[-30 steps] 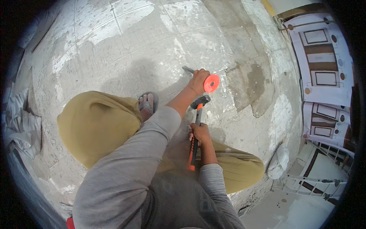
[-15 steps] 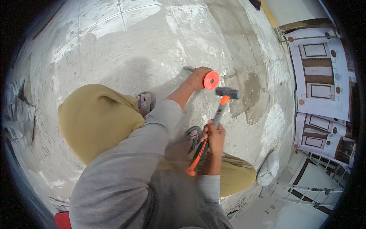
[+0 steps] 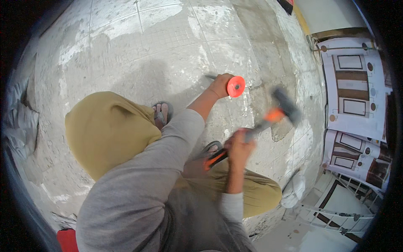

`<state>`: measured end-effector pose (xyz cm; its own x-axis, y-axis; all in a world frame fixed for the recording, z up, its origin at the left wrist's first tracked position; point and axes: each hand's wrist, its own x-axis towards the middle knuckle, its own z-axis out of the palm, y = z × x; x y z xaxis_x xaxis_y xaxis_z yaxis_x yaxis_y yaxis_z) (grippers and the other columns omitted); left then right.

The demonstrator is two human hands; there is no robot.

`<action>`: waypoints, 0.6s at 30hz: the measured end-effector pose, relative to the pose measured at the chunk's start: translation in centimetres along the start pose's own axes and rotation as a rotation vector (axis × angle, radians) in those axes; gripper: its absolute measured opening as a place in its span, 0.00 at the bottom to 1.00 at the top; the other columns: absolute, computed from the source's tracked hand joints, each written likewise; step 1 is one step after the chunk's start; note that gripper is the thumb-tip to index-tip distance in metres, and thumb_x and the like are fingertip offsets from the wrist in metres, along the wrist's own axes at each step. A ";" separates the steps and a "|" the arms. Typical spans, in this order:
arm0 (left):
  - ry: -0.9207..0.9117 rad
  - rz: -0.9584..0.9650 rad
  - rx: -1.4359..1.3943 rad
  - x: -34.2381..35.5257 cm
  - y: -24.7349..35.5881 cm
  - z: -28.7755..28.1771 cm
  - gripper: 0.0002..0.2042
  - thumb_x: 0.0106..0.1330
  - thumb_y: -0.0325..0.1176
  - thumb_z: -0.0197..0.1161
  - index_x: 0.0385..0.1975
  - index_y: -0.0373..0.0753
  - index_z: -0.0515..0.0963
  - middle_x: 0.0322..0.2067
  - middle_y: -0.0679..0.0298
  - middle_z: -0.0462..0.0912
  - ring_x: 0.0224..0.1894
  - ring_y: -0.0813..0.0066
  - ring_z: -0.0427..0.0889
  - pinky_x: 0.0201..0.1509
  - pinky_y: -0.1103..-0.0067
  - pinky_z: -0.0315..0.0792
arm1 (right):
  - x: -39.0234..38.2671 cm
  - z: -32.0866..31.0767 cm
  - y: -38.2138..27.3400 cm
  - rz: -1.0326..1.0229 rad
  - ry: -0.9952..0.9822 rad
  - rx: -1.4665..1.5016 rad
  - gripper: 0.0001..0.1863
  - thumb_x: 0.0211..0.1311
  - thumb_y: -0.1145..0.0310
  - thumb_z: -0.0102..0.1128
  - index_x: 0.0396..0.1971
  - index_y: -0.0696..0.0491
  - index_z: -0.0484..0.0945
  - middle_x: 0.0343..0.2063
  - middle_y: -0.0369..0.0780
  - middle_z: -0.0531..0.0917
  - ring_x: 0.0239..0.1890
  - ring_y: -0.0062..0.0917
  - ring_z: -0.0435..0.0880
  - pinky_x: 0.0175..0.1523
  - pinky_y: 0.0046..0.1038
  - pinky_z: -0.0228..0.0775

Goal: The person holds a chisel against a concrete floor and strikes it repeatedly with a hammer to chip away at the surface.

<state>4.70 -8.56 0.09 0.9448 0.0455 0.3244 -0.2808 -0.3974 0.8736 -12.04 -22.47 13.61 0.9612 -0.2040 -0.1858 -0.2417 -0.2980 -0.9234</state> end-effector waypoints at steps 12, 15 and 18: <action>-0.016 0.070 0.026 -1.2 -0.5 0.4 0.16 0.44 0.36 0.70 0.33 0.40 0.78 0.33 0.56 0.80 0.38 0.56 0.78 0.44 0.68 0.74 | -1.7 -2.0 -7.1 0.040 -0.039 0.272 0.10 0.65 0.67 0.53 0.29 0.56 0.66 0.13 0.36 0.68 0.09 0.19 0.66 0.14 0.23 0.61; -0.026 0.091 0.035 -1.4 -0.5 0.2 0.16 0.44 0.36 0.70 0.33 0.40 0.77 0.33 0.57 0.79 0.38 0.56 0.78 0.43 0.68 0.74 | -1.8 -2.0 -7.8 -0.061 0.024 0.340 0.08 0.65 0.69 0.53 0.29 0.56 0.66 0.13 0.35 0.68 0.10 0.18 0.66 0.15 0.22 0.61; -0.015 0.080 0.030 -1.3 -1.2 0.5 0.15 0.46 0.37 0.69 0.33 0.42 0.77 0.33 0.60 0.79 0.40 0.59 0.78 0.45 0.68 0.72 | -1.7 0.4 -4.7 0.030 0.076 0.284 0.06 0.64 0.70 0.52 0.31 0.56 0.67 0.13 0.34 0.67 0.11 0.16 0.65 0.15 0.21 0.59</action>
<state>3.87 -8.65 -1.54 0.9222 -0.0008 0.3868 -0.3501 -0.4266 0.8339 -12.52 -20.38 18.11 0.9390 -0.2812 -0.1982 -0.2123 -0.0202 -0.9770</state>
